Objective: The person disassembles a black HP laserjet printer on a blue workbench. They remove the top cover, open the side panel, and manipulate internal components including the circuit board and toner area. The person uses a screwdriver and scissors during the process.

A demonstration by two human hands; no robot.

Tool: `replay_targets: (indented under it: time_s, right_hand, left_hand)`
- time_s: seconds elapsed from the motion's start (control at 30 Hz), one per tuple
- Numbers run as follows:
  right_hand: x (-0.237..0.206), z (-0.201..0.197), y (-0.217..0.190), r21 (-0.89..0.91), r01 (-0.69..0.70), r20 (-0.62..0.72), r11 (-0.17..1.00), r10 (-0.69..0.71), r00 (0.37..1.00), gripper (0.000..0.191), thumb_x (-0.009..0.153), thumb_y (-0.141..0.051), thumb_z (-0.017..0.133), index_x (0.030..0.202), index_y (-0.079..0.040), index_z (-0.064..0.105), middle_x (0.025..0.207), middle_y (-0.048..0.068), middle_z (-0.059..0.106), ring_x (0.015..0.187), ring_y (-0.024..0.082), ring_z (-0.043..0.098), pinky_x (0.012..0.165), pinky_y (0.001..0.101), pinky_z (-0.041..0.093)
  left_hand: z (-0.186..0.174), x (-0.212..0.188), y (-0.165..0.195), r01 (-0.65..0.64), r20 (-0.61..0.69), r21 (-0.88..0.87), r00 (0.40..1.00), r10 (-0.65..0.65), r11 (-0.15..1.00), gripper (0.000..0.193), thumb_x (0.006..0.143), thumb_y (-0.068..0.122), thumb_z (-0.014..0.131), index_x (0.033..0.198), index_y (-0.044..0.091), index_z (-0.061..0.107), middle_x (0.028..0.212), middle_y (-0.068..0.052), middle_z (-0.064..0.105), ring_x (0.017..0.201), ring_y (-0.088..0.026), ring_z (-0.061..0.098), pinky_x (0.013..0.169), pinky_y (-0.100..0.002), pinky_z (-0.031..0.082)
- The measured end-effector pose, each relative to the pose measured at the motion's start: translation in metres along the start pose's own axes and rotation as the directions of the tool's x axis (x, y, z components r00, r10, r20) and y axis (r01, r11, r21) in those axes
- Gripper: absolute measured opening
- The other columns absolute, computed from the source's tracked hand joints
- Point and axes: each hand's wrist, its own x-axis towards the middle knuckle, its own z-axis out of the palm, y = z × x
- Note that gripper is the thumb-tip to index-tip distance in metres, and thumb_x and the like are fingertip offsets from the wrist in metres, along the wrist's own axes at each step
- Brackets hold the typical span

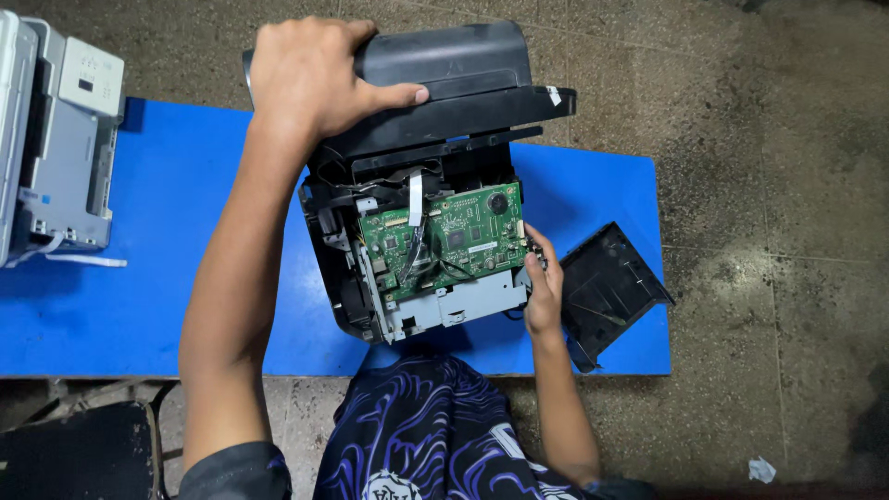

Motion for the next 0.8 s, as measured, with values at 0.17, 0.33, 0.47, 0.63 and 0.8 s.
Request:
replay_targets:
  time_s: [0.17, 0.33, 0.47, 0.63, 0.8]
  right_hand:
    - [0.0, 0.006, 0.001, -0.034, 0.082, -0.023, 0.996, -0.083, 0.996, 0.051, 0.105, -0.029, 0.058, 0.143, 0.005, 0.054, 0.134, 0.015, 0.065, 0.125, 0.02, 0.06, 0.114, 0.0342, 0.041]
    - [0.001, 0.007, 0.0, -0.043, 0.086, -0.026, 0.995, -0.088, 0.996, 0.054, 0.104, -0.032, 0.058, 0.144, 0.004, 0.053, 0.134, 0.015, 0.063, 0.124, 0.02, 0.059, 0.112, 0.0339, 0.042]
    - [0.001, 0.009, 0.001, -0.102, 0.097, -0.022, 0.99, -0.1, 0.995, 0.056, 0.104, -0.036, 0.057, 0.144, 0.004, 0.053, 0.135, 0.015, 0.062, 0.125, 0.021, 0.059, 0.112, 0.0345, 0.042]
    - [0.0, 0.01, 0.003, -0.073, 0.089, -0.015, 0.993, -0.09, 0.996, 0.057, 0.104, -0.037, 0.058, 0.143, 0.004, 0.053, 0.134, 0.016, 0.063, 0.124, 0.022, 0.059, 0.111, 0.0357, 0.042]
    - [-0.001, 0.012, 0.004, -0.073, 0.092, -0.021, 0.993, -0.094, 0.995, 0.058, 0.103, -0.039, 0.058, 0.143, 0.004, 0.052, 0.134, 0.016, 0.063, 0.124, 0.023, 0.06, 0.111, 0.0365, 0.043]
  left_hand:
    - [0.0, 0.001, 0.002, -0.017, -0.054, 0.008, 0.998, 0.017, 1.0, 0.095, 0.073, 0.098, 0.067, 0.116, 0.015, 0.081, 0.073, -0.014, 0.073, 0.069, -0.032, 0.072, 0.06, -0.043, 0.052]
    - [0.003, 0.002, -0.001, 0.009, -0.027, -0.008, 1.0, -0.009, 1.0, 0.095, 0.072, 0.099, 0.066, 0.115, 0.016, 0.081, 0.075, -0.013, 0.073, 0.072, -0.032, 0.072, 0.062, -0.045, 0.052]
    - [0.002, 0.002, -0.002, 0.006, -0.057, -0.007, 0.998, -0.006, 1.0, 0.098, 0.072, 0.101, 0.066, 0.115, 0.014, 0.081, 0.076, -0.014, 0.073, 0.072, -0.032, 0.072, 0.062, -0.044, 0.053]
    - [0.002, 0.001, -0.003, -0.001, -0.045, -0.043, 0.999, -0.001, 0.999, 0.096, 0.072, 0.098, 0.067, 0.113, 0.012, 0.081, 0.078, -0.015, 0.073, 0.073, -0.034, 0.071, 0.066, -0.046, 0.053]
    - [0.004, -0.002, -0.004, -0.019, -0.083, -0.034, 0.996, 0.016, 0.999, 0.095, 0.073, 0.097, 0.068, 0.113, 0.011, 0.081, 0.078, -0.015, 0.073, 0.073, -0.035, 0.071, 0.067, -0.047, 0.053]
